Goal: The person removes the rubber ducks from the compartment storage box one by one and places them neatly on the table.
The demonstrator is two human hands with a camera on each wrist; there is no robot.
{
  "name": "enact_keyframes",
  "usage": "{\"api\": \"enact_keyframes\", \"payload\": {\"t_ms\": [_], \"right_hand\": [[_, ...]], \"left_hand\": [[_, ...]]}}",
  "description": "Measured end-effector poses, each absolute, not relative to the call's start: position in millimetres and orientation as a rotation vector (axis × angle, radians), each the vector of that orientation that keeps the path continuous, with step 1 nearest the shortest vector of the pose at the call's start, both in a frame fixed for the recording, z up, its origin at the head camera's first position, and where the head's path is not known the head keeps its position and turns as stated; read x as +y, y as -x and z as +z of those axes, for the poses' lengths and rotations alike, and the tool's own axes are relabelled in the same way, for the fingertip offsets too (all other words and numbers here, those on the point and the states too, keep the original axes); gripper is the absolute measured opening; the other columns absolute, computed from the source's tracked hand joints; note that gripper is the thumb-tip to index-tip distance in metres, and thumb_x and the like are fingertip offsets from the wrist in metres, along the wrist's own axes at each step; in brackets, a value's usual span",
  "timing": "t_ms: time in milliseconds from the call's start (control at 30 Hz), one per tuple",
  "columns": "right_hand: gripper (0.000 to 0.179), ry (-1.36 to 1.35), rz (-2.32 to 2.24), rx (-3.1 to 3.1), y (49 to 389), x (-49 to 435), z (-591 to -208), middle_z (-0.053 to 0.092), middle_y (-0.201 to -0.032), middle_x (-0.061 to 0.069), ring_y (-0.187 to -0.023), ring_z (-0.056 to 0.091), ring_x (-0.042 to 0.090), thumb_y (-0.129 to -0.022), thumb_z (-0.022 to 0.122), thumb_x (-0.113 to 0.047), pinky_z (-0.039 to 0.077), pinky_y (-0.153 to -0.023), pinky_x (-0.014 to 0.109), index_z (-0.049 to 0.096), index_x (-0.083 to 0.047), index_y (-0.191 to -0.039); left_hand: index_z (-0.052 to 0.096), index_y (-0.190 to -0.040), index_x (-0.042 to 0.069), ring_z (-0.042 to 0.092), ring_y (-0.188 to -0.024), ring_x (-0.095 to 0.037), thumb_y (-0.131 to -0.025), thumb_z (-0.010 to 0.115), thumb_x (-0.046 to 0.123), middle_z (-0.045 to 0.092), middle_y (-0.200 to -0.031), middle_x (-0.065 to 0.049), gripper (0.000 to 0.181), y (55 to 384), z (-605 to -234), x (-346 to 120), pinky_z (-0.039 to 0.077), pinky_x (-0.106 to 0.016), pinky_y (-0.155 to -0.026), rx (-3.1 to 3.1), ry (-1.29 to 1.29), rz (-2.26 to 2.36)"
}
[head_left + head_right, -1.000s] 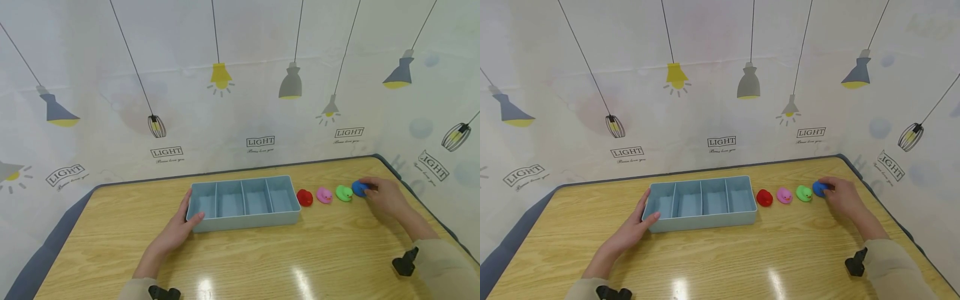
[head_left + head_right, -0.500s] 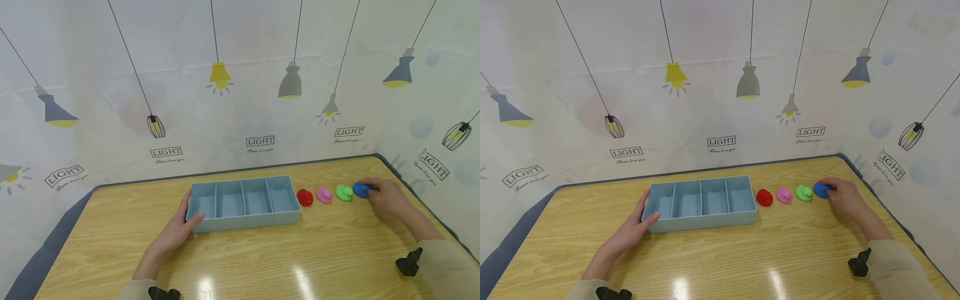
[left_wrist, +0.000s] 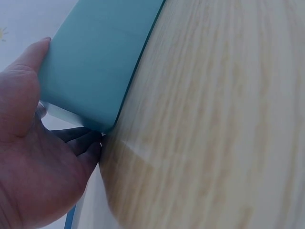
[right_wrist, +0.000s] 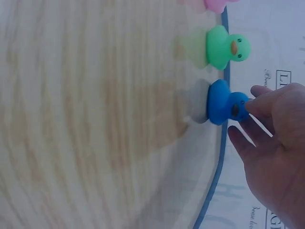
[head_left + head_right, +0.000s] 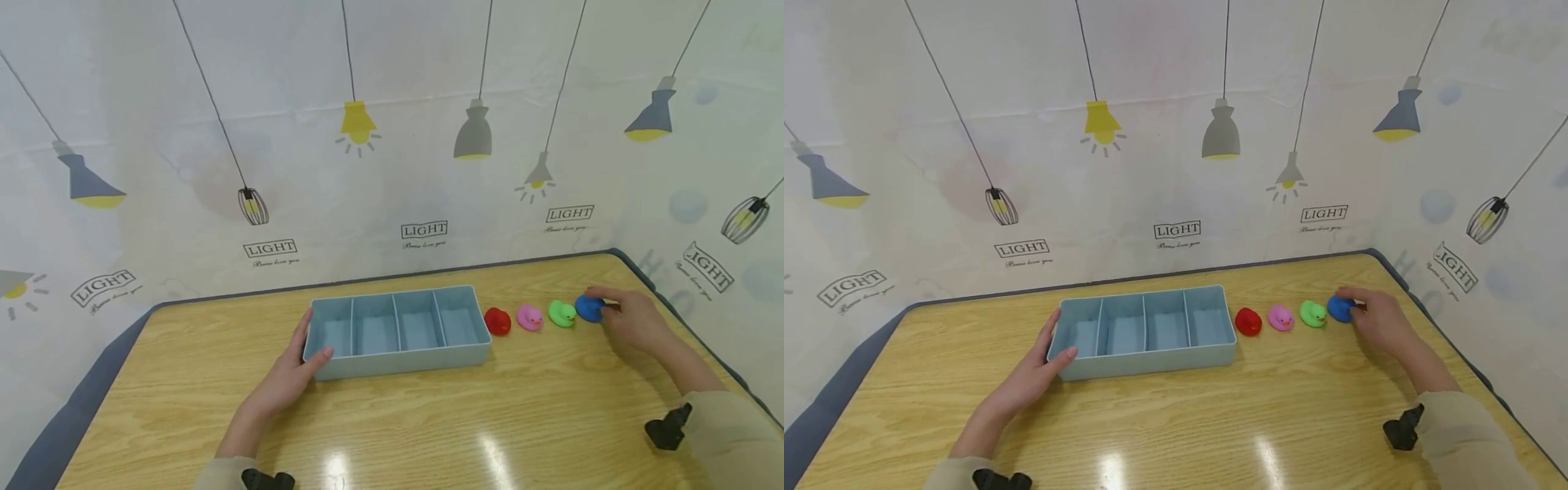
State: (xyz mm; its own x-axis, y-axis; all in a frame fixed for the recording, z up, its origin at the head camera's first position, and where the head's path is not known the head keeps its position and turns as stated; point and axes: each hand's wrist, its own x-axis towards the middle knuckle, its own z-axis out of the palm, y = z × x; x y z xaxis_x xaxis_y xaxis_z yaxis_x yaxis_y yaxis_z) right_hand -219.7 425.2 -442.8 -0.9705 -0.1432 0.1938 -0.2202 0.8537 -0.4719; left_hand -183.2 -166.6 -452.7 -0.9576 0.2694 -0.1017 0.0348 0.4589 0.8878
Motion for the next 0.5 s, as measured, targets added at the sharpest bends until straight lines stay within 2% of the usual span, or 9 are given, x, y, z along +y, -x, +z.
{"api": "enact_keyframes", "payload": {"t_ms": [67,100,200,233,300,500], "right_hand": [[0.038,-0.286,0.785,-2.88,220.0,422.3,-437.7,0.053,-0.134,0.041,-0.112,0.056,0.06,-0.094,0.054,0.011,0.057,-0.074,0.057,0.06,0.012,-0.132],[0.038,-0.279,0.79,-2.885,219.9,420.8,-434.9,0.053,-0.134,0.041,-0.105,0.061,0.058,-0.095,0.054,0.01,0.057,-0.066,0.051,0.06,0.012,-0.133],[0.04,-0.233,0.822,-2.911,219.2,414.6,-425.3,0.049,-0.136,0.043,-0.076,0.065,0.043,-0.099,0.051,0.006,0.043,-0.047,0.034,0.057,0.008,-0.138],[0.041,-0.212,0.831,-2.918,219.1,412.3,-422.3,0.048,-0.137,0.043,-0.068,0.062,0.037,-0.1,0.05,0.004,0.035,-0.044,0.031,0.057,0.007,-0.139],[0.042,-0.184,0.846,-2.924,218.9,407.2,-416.7,0.046,-0.14,0.043,-0.059,0.049,0.025,-0.101,0.048,0.002,0.034,-0.043,0.03,0.055,0.005,-0.142],[0.041,-0.204,0.871,-2.88,220.1,393.3,-405.5,0.052,-0.136,0.039,-0.048,0.038,0.015,-0.102,0.045,0.0,0.033,-0.041,0.03,0.056,0.003,-0.142]], "left_hand": [[-0.004,-0.166,0.033,0.001,-0.155,-0.038,-0.106,0.057,0.042,-0.003,-0.172,-0.01,0.086,183.6,-452.8,-166.6,0.009,-0.06,-0.122,2.486,-0.252,1.499],[-0.004,-0.166,0.033,0.001,-0.155,-0.038,-0.105,0.058,0.042,-0.002,-0.172,-0.01,0.086,183.5,-452.9,-166.6,0.009,-0.06,-0.122,2.491,-0.248,1.495],[-0.003,-0.166,0.032,0.002,-0.155,-0.038,-0.106,0.058,0.04,-0.002,-0.172,-0.011,0.086,182.8,-453.1,-167.1,0.01,-0.059,-0.122,2.494,-0.242,1.492],[-0.003,-0.166,0.031,0.002,-0.155,-0.038,-0.106,0.058,0.04,-0.001,-0.171,-0.012,0.086,182.4,-452.6,-167.2,0.01,-0.059,-0.122,2.496,-0.245,1.489],[-0.003,-0.166,0.029,0.004,-0.155,-0.039,-0.106,0.058,0.04,0.0,-0.171,-0.016,0.086,181.8,-451.1,-167.7,0.011,-0.058,-0.122,2.499,-0.254,1.484],[-0.001,-0.167,0.023,0.011,-0.153,-0.044,-0.105,0.059,0.041,0.006,-0.169,-0.022,0.088,181.3,-440.0,-169.2,0.016,-0.056,-0.121,2.521,-0.277,1.447]]}}
